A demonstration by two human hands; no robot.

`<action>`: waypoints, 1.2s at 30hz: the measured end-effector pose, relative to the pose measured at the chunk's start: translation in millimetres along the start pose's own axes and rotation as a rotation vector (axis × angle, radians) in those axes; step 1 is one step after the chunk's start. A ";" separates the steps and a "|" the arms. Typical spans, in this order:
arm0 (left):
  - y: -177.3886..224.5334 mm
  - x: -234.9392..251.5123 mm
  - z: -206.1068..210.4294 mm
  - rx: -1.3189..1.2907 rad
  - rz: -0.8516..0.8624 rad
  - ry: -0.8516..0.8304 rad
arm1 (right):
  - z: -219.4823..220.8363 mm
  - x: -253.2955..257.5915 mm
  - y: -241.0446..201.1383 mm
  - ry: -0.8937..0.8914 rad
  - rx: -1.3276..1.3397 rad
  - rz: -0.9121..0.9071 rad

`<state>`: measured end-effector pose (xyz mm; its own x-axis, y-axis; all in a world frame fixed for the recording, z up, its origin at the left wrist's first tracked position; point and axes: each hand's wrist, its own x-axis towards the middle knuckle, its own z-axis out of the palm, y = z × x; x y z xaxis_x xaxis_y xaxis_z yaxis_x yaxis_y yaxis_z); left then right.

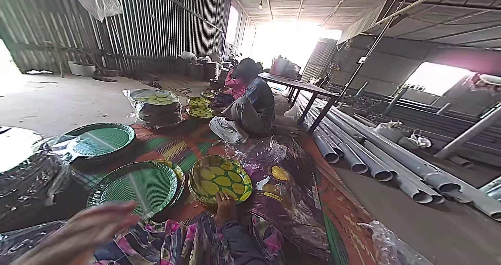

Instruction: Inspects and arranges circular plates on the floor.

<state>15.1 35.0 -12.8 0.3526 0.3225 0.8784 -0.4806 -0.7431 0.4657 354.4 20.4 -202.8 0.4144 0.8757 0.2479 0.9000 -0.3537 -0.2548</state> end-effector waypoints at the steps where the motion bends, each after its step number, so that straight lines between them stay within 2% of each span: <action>1: -32.9 1.5 -0.9 0.177 -0.039 -0.019 | -1.5 3.7 0.3 0.204 0.031 -0.047; 2: -62.3 -3.5 3.0 0.350 -0.108 0.062 | -3.4 11.6 -0.3 0.411 0.042 -0.119; 3: -87.2 -9.5 8.2 0.523 -0.166 0.174 | -9.7 19.8 -4.9 0.541 0.033 -0.181; 4: -106.3 -16.1 11.1 0.684 -0.223 0.280 | -20.6 26.4 -14.2 0.598 0.004 -0.235; 6: -129.7 -27.5 15.7 0.940 -0.247 0.482 | -38.6 36.8 -37.9 0.617 -0.030 -0.359; 7: -140.0 -33.7 17.5 1.047 -0.189 0.559 | -42.1 40.5 -50.9 0.598 -0.027 -0.417; 9: -165.8 -47.7 19.4 1.188 -0.055 0.573 | -30.4 50.2 -76.1 0.561 0.020 -0.526; 10: -181.5 -55.9 20.2 1.231 -0.032 0.491 | -15.6 54.9 -85.9 0.525 0.035 -0.582; 11: -196.2 -63.8 21.6 1.248 -0.054 0.353 | -0.5 57.6 -94.4 0.403 0.080 -0.630; 12: -207.3 -71.4 22.1 1.203 -0.156 0.152 | 14.0 58.1 -101.1 0.210 0.138 -0.651; 13: -213.7 -77.8 22.2 1.144 -0.392 -0.088 | 26.2 57.0 -105.7 -0.030 0.137 -0.625; 15: -230.1 -79.4 21.6 1.020 -1.029 -0.560 | 46.9 56.2 -109.3 -0.408 -0.007 -0.542; 16: -246.1 -86.2 20.9 0.977 -1.256 -0.692 | 55.3 51.8 -106.5 -0.452 -0.047 -0.507; 17: -259.1 -95.0 20.6 0.936 -1.402 -0.744 | 63.7 44.8 -98.7 -0.398 -0.056 -0.468; 18: -265.7 -97.8 21.4 0.903 -1.476 -0.716 | 69.5 39.5 -86.6 -0.286 -0.026 -0.415; 20: -270.1 -93.7 23.9 0.918 -1.532 -0.662 | 69.9 37.3 -57.3 -0.125 -0.018 -0.241; 21: -272.7 -93.1 25.5 0.941 -1.545 -0.673 | 64.9 37.2 -41.7 -0.140 -0.044 -0.121; 23: -276.3 -91.8 28.5 0.962 -1.552 -0.683 | 52.8 37.7 -15.5 -0.316 -0.140 0.083; 24: -276.9 -91.8 29.1 0.968 -1.550 -0.685 | 47.5 37.0 -9.2 -0.413 -0.187 0.117; 26: -278.1 -91.3 28.5 0.977 -1.523 -0.676 | 37.8 32.9 -11.4 -0.464 -0.238 0.069; 29: -277.4 -94.1 27.6 0.956 -1.438 -0.680 | 32.8 23.0 -17.2 -0.410 -0.190 0.049; 32: -260.1 -86.0 29.9 0.958 -1.370 -0.778 | 19.5 18.5 -17.4 -0.396 -0.138 0.054; 34: -247.5 -79.9 37.9 1.020 -1.398 -0.803 | 13.9 14.0 -13.2 -0.385 -0.149 0.089; 36: -239.2 -74.5 48.6 1.122 -1.487 -0.749 | 7.3 9.2 -12.0 -0.292 -0.134 0.140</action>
<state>142.7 160.2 -194.9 0.2709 0.8730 -0.4056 0.9625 -0.2393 0.1278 346.5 35.1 -204.3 0.4964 0.8658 -0.0639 0.8548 -0.5003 -0.1380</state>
